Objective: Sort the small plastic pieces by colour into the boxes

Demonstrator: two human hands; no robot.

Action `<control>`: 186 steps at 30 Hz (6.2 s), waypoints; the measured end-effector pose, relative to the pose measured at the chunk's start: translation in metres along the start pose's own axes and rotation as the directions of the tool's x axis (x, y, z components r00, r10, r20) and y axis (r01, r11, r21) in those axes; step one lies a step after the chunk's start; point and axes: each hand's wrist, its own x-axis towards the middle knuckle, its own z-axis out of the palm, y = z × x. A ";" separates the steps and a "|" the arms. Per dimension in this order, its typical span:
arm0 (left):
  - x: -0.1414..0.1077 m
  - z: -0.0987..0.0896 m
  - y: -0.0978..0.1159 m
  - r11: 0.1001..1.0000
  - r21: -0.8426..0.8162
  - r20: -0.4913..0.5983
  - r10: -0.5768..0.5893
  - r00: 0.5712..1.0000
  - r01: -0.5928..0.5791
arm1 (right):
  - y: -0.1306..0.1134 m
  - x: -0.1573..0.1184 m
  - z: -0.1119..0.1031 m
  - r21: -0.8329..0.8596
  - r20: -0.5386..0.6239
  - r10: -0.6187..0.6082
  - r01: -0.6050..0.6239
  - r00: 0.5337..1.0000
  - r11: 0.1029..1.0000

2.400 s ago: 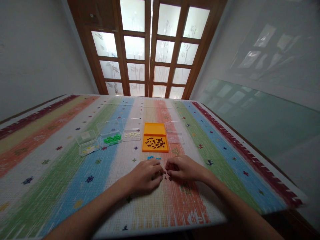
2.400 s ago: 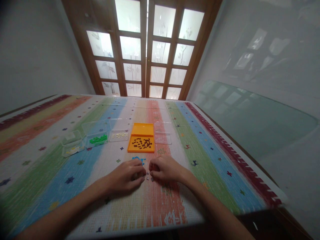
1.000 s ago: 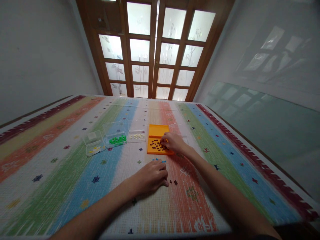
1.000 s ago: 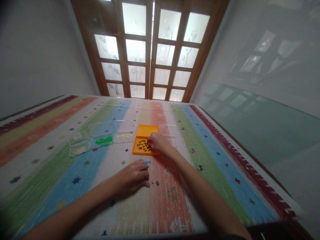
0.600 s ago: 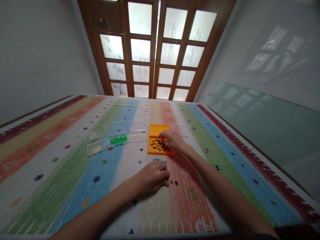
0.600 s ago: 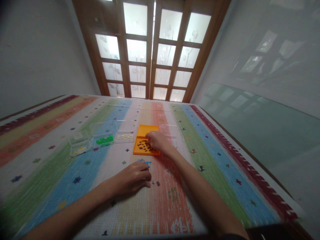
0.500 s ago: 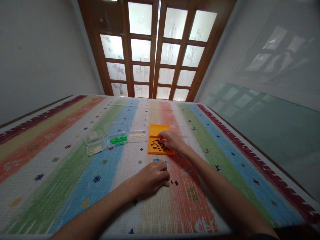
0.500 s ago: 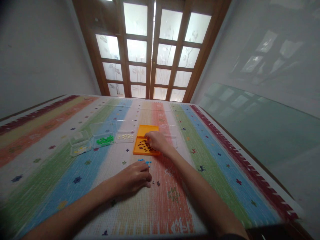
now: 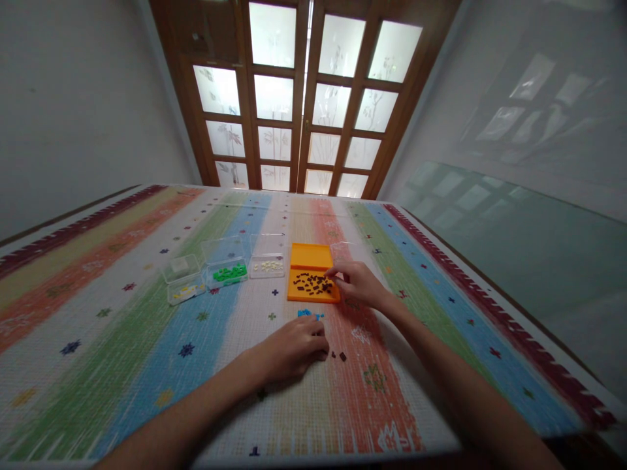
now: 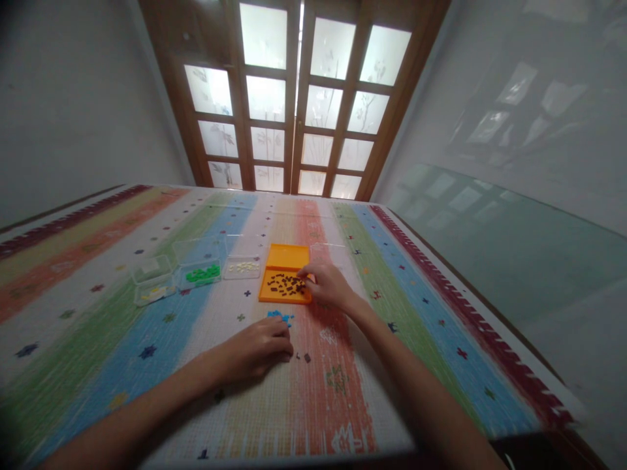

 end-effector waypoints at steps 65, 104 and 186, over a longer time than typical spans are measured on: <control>0.034 -0.068 -0.083 0.954 0.120 -0.226 -0.243 0.943 0.274 | -0.003 -0.017 0.005 0.194 0.036 0.038 -0.044 0.999 0.980; -0.019 -0.036 0.000 0.968 -0.132 0.151 -0.192 0.970 0.212 | -0.032 -0.067 0.004 0.364 0.510 -0.128 -0.078 0.851 0.928; 0.030 -0.044 -0.086 0.851 0.459 -0.188 -0.187 0.964 0.255 | 0.078 -0.072 -0.002 -0.226 -0.138 0.133 -0.162 0.981 0.961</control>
